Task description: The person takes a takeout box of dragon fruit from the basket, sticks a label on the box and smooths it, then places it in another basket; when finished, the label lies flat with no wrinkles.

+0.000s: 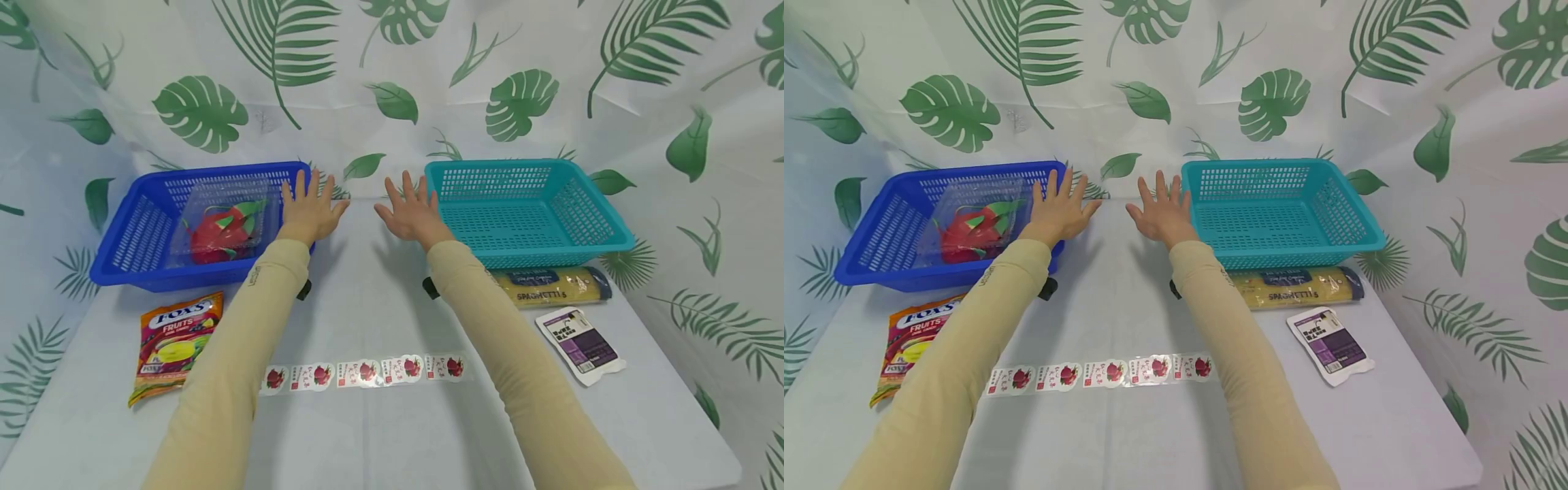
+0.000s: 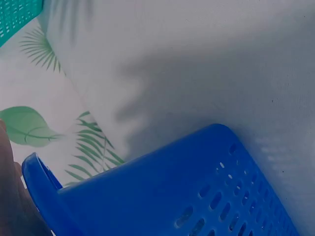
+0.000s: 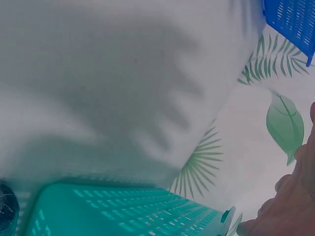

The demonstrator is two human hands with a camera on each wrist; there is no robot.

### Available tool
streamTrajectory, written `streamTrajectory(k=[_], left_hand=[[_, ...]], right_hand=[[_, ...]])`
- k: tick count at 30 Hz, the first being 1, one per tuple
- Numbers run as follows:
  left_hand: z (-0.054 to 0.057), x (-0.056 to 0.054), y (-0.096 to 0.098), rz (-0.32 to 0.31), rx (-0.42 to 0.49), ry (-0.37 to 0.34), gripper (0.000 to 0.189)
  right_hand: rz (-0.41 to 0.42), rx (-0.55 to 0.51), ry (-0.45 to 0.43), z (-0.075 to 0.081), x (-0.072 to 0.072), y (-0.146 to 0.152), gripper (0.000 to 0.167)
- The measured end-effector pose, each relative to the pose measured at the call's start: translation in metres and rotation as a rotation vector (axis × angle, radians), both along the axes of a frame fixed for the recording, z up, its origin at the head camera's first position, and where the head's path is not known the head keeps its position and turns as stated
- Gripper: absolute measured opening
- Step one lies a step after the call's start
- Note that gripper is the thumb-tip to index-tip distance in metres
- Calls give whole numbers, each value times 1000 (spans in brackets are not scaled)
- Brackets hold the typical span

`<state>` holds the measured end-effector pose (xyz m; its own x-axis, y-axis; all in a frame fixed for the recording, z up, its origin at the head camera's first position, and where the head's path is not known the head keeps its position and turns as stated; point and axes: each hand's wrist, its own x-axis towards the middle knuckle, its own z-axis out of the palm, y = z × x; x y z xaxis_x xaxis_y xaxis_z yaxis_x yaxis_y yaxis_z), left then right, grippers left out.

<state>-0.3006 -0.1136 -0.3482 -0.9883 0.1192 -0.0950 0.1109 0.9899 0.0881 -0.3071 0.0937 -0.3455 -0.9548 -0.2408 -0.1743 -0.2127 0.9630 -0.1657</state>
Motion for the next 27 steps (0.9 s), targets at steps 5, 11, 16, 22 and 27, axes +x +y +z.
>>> streamTrajectory(k=[5, 11, 16, 22, 27], left_hand=[[2, -2, -7, -18, 52, -33, 71], [14, -7, -20, -24, 158, -4, 69], [22, -8, -28, -25, 233, 7, 69], [25, -6, -33, -38, 269, -7, 70], [24, -6, -41, -66, 289, -42, 66]], right_hand=[[-34, -11, 18, 0, 0, -5, 68], [24, -265, 40, 0, 9, -28, 60], [155, -550, -5, -10, 26, -57, 48], [136, -756, -92, -23, 39, -85, 48], [125, -829, -153, -31, 43, -94, 51]])
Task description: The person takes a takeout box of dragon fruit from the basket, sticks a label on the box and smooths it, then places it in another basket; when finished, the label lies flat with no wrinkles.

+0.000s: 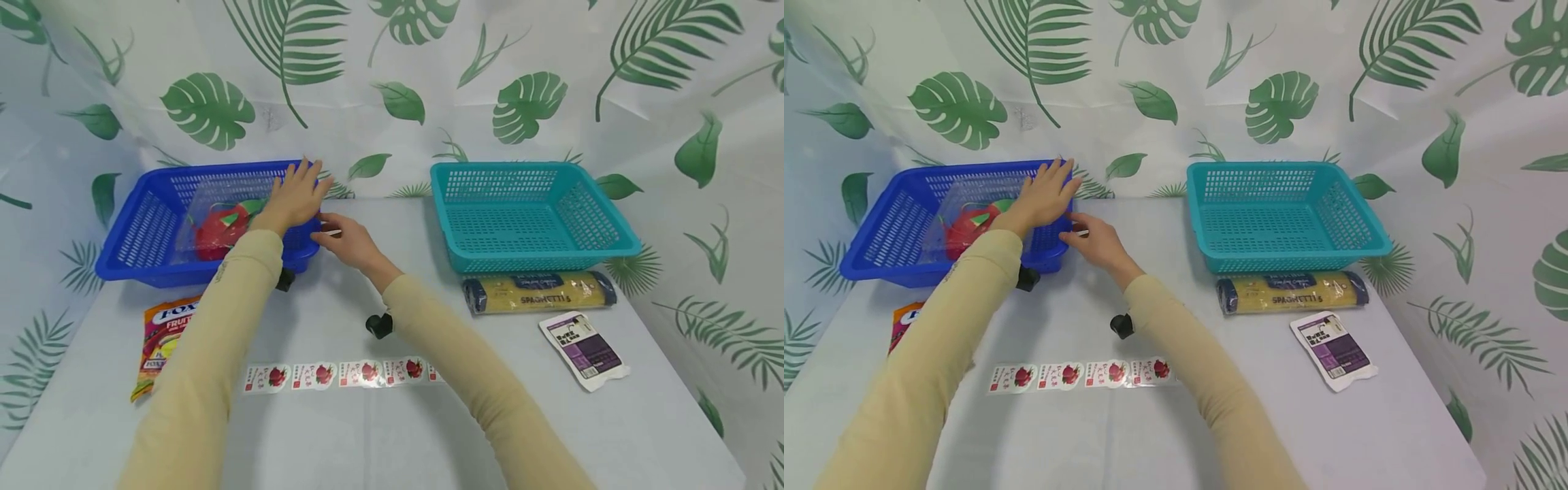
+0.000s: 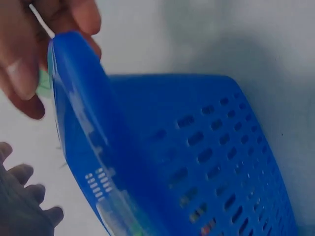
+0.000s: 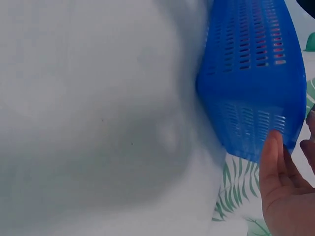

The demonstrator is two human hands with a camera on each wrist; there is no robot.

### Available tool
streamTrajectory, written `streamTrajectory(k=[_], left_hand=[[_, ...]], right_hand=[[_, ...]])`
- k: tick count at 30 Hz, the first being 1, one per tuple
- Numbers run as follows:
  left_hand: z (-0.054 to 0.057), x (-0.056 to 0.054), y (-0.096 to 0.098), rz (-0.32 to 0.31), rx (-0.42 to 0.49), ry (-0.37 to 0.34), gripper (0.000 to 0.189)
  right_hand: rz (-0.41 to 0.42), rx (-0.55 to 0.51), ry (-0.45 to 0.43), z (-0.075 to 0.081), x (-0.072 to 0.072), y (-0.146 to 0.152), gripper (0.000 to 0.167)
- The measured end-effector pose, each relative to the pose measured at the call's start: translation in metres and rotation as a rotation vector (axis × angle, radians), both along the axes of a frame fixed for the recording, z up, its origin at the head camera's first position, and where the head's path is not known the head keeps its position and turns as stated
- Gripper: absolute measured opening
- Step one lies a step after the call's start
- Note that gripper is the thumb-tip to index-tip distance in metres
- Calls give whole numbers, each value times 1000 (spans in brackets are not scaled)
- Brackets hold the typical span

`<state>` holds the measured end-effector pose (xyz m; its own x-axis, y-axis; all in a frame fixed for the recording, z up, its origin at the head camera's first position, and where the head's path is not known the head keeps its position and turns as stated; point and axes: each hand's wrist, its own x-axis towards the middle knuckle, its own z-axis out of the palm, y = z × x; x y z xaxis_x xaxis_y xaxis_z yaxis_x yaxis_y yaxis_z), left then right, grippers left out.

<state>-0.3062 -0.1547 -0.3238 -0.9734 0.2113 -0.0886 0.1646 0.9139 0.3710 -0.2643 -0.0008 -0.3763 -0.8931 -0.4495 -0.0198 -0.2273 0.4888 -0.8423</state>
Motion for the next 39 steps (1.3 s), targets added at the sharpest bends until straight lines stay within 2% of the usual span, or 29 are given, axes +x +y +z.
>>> streamTrajectory(k=[5, 8, 12, 17, 20, 26, 30, 33, 36, 39], left_hand=[[3, -1, -16, -90, 4, -31, 57], [6, 1, -32, -107, 34, -47, 54], [12, 8, -61, -72, 79, -50, 52], [17, 21, -103, 26, 123, -61, 54], [16, 28, -126, 96, 151, -101, 56], [12, 40, -164, 166, 196, -189, 62], [7, 46, -181, 189, 210, -218, 67], [2, 50, -190, 210, 233, -271, 70], [-3, 53, -194, 226, 292, -348, 70], [-8, 55, -196, 233, 356, -387, 68]], right_hand=[[15, -4, -3, -2, 2, 0, 49], [20, -24, -27, -2, 2, 0, 47], [11, -57, -75, -3, 2, -1, 48], [-5, -103, -117, -5, 2, -3, 48], [-10, -110, -130, -7, 2, -3, 48], [-18, -112, -139, -9, 2, -3, 47], [-21, -113, -141, -10, 1, -2, 46], [-19, -120, -142, -10, 1, -2, 46], [-16, -127, -143, -10, 1, -2, 46], [-12, -138, -148, -10, 3, -3, 46]])
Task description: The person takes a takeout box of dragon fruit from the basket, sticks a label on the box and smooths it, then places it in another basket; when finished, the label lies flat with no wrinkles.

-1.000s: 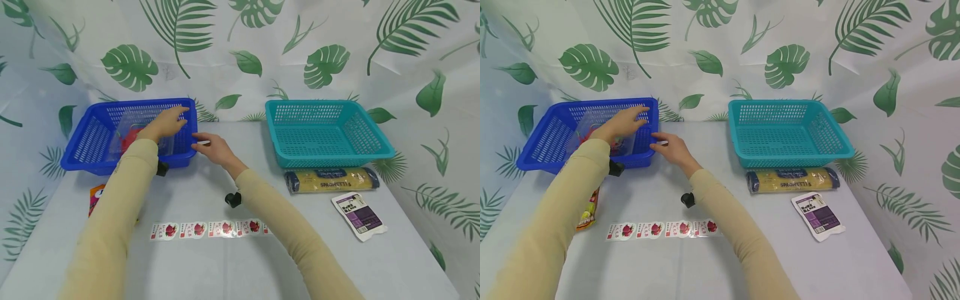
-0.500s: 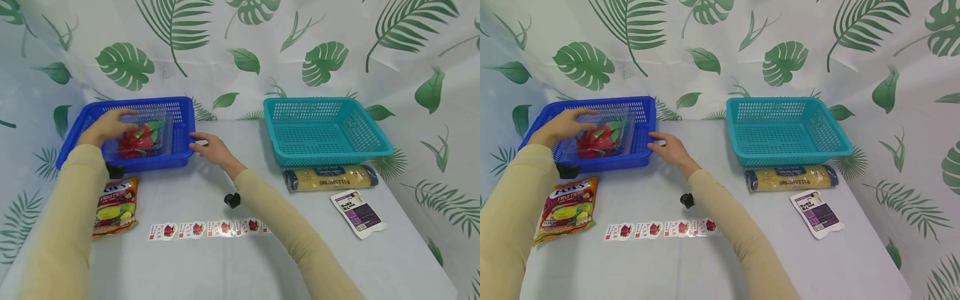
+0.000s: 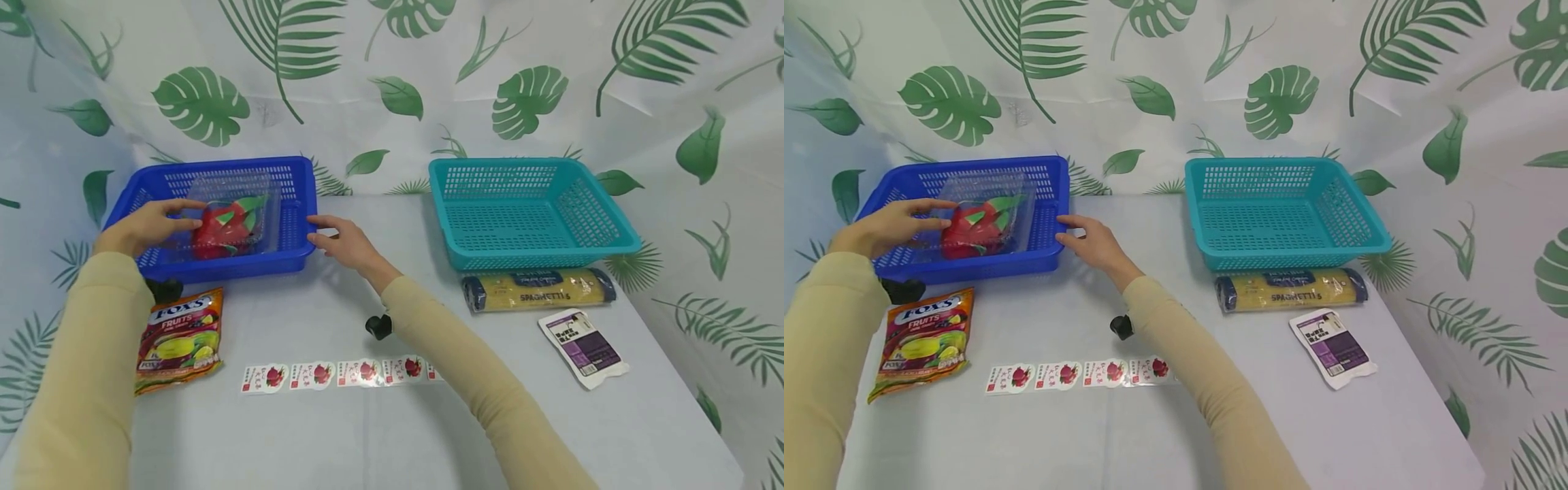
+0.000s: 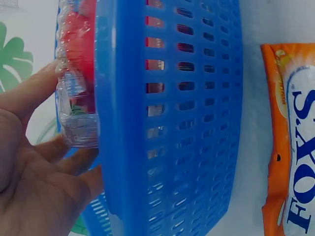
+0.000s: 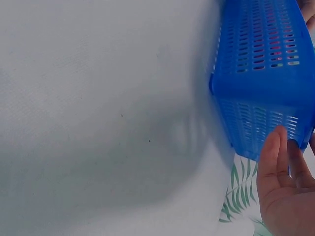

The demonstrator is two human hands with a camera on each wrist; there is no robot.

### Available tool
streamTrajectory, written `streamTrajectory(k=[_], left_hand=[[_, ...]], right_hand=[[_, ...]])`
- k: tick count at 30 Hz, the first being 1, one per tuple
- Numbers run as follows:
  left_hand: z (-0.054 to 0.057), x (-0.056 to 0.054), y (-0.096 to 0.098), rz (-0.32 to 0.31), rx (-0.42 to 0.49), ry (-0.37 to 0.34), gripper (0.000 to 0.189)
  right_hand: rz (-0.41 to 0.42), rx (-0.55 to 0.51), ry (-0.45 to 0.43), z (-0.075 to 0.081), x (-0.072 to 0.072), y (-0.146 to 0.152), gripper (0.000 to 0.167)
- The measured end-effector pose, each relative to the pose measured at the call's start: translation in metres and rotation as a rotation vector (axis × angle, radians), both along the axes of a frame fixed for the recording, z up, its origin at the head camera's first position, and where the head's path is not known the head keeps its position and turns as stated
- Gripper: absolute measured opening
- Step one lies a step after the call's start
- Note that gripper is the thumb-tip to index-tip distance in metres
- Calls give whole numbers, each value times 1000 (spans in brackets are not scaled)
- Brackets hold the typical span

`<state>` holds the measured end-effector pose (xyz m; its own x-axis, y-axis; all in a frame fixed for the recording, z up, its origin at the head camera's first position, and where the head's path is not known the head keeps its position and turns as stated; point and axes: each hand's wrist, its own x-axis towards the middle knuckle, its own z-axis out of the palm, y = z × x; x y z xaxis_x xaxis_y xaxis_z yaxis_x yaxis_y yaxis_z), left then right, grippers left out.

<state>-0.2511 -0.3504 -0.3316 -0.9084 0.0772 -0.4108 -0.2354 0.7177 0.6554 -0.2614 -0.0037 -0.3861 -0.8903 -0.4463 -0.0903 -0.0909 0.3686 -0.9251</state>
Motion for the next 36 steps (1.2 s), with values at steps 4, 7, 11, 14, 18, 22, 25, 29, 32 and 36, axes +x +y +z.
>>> streamTrajectory(k=[4, 7, 11, 14, 18, 22, 25, 29, 32, 36], left_hand=[[-2, 1, 1, 11, 43, 20, 66], [-3, 2, 3, 8, 42, 36, 67], [-3, 1, 7, -6, 21, 54, 70], [-3, -1, 13, -14, 3, 69, 70], [-6, -5, 22, -31, 15, 81, 68], [-8, -7, 25, -32, 38, 69, 68], [-10, -7, 25, -22, 63, 49, 69], [-12, -6, 25, -25, 93, 33, 71], [-14, -6, 24, -26, 106, 26, 74], [-17, -5, 23, -16, 142, 4, 79]], right_hand=[[3, -9, -7, 1, 2, -1, 46], [0, -6, -9, 1, 2, -2, 45], [-5, -2, -6, 2, 2, -1, 45], [-3, -5, -3, 2, 2, 0, 45], [0, -8, 2, 2, 1, 0, 45], [-3, -8, 4, 2, 1, 0, 45], [-7, -5, 3, 3, 1, 1, 45], [-10, 1, 7, 2, 1, 1, 44], [-6, 1, 9, 1, 1, 1, 45], [0, 7, 13, 0, 1, 1, 45]])
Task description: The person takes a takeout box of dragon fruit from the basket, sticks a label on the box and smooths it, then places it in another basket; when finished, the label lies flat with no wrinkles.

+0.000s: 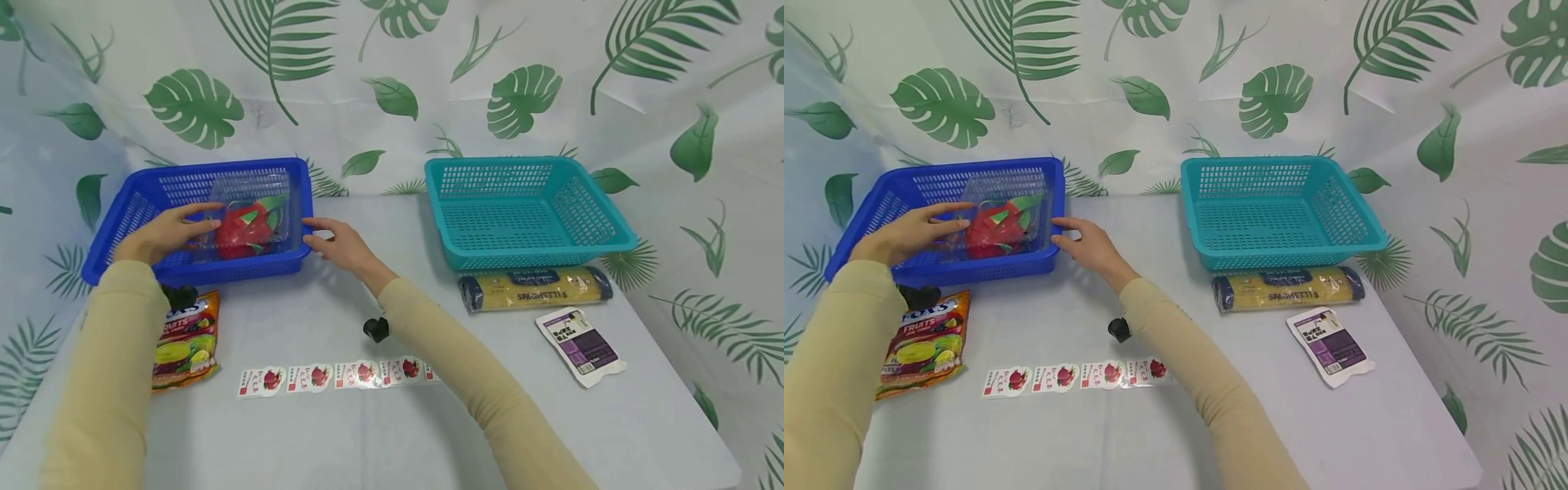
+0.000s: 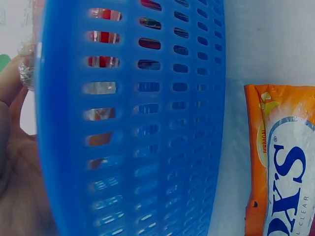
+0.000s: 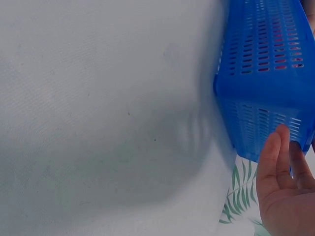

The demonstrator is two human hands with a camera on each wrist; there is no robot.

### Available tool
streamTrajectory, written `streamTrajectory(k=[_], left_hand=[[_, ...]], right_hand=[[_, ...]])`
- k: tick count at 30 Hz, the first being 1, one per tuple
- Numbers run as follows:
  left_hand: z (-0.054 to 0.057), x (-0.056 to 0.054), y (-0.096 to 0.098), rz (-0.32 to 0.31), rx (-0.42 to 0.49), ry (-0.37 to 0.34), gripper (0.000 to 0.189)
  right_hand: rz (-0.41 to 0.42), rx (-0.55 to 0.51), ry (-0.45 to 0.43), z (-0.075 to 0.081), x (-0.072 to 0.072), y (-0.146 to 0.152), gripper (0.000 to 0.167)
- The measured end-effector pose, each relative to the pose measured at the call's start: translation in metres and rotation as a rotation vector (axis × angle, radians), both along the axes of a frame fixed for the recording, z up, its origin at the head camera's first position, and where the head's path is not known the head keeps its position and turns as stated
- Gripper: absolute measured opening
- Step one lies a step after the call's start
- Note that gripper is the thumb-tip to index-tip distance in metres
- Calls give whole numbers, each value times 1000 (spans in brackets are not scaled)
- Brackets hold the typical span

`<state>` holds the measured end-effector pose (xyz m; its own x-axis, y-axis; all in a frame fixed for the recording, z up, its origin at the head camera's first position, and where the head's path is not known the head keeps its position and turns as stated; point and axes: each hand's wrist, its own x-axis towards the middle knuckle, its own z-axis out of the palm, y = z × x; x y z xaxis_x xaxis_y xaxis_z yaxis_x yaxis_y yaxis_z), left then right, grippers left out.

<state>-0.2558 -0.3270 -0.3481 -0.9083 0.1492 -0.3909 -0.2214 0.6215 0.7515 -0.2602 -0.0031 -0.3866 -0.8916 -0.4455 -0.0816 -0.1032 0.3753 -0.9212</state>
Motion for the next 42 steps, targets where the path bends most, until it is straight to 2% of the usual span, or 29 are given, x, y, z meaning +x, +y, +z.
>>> streamTrajectory(k=[10, 20, 34, 42], left_hand=[[-5, 3, 1, 9, 24, 8, 84], [-8, 5, 1, -22, 51, -21, 87], [-15, 2, 0, -24, 28, 20, 84], [-17, 2, 1, -28, 50, 40, 86]], right_hand=[[0, -4, -3, 0, 0, 0, 44], [8, 3, 14, -3, -2, 1, 44], [10, 8, 11, -2, 0, -1, 45], [25, 3, 25, -2, 0, 1, 45]])
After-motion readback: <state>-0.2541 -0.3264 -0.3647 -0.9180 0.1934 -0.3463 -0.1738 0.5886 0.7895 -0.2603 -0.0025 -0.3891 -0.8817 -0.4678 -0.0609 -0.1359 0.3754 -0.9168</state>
